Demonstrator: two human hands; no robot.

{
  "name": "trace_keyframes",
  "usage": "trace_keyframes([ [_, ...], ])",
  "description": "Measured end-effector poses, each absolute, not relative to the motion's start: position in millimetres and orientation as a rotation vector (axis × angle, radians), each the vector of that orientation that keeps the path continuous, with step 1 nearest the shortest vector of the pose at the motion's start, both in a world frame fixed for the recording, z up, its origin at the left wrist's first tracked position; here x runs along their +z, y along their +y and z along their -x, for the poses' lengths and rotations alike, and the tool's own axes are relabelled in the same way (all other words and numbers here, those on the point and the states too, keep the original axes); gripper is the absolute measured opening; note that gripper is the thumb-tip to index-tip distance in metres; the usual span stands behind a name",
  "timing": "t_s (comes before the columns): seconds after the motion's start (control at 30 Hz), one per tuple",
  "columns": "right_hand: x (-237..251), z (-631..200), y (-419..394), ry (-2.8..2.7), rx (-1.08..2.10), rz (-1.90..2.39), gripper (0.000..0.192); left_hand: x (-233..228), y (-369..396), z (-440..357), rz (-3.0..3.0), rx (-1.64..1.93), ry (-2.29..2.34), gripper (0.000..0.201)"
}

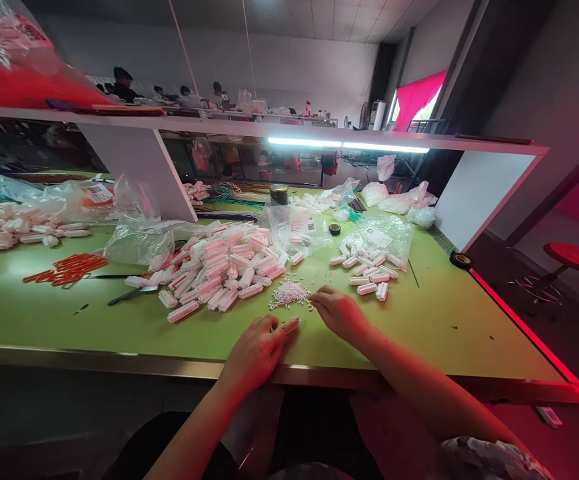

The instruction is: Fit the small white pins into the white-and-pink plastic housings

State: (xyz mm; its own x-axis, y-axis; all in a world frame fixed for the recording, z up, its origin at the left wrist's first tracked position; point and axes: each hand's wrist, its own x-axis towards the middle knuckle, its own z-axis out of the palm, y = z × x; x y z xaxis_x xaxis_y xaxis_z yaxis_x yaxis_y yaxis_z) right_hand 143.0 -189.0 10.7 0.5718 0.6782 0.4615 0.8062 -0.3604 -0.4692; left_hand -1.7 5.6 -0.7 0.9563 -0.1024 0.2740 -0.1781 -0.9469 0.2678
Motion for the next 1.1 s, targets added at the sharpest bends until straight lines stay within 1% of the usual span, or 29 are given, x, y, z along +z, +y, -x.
trace_keyframes([
  [0.17, 4.6, -162.8, -193.5, -1.054, -0.252, 2.223, 0.020, 7.7, -2.2, 1.2, -2.911, 0.311, -0.142, 0.048],
  [0.37, 0.6, -166.9, -189.2, -1.027, -0.116, 2.437, 0.012, 3.6, -22.8, 4.4, -2.924, 0.334, -0.018, 0.043],
  [0.43, 2.3, -165.2, -186.7, -1.031, -0.092, 2.488, 0.013, 0.4, -23.6, 6.3, -2.863, 0.354, 0.001, 0.046],
  [0.53, 7.0, -161.7, -182.8, -1.068, -0.077, 2.591, 0.017, -0.3, -12.9, 5.5, -2.748, 0.355, -0.007, 0.057],
  [0.57, 8.5, -160.6, -181.5, -1.093, -0.076, 2.637, 0.018, 0.9, -6.8, 3.5, -2.714, 0.360, -0.018, 0.056],
  [0.67, 10.3, -158.4, -178.6, -1.177, -0.101, 2.762, 0.021, 7.3, 13.6, -7.3, -2.665, 0.442, -0.106, 0.046],
  [0.77, 8.0, -159.2, -178.5, -1.202, -0.128, 2.770, 0.020, 14.4, 27.6, -20.1, -2.645, 0.401, -0.415, 0.062],
  [0.83, 5.8, -161.2, -180.3, -1.155, -0.116, 2.695, 0.019, 17.7, 31.0, -25.3, -2.623, 0.312, -0.581, 0.066],
  [0.87, 5.0, -162.4, -181.5, -1.124, -0.104, 2.630, 0.018, 18.6, 31.3, -26.3, -2.612, 0.281, -0.619, 0.064],
  [0.93, 4.4, -164.0, -184.0, -1.068, -0.083, 2.460, 0.016, 18.7, 30.1, -24.9, -2.599, 0.284, -0.600, 0.051],
  [1.03, 5.3, -161.9, -184.9, -1.001, -0.065, 2.214, 0.011, 13.9, 25.7, -17.1, -2.598, 0.406, -0.414, 0.026],
  [1.1, 6.3, -156.4, -182.8, -0.948, -0.025, 2.116, 0.009, 7.6, 21.5, -11.1, -2.587, 0.487, -0.250, 0.019],
])
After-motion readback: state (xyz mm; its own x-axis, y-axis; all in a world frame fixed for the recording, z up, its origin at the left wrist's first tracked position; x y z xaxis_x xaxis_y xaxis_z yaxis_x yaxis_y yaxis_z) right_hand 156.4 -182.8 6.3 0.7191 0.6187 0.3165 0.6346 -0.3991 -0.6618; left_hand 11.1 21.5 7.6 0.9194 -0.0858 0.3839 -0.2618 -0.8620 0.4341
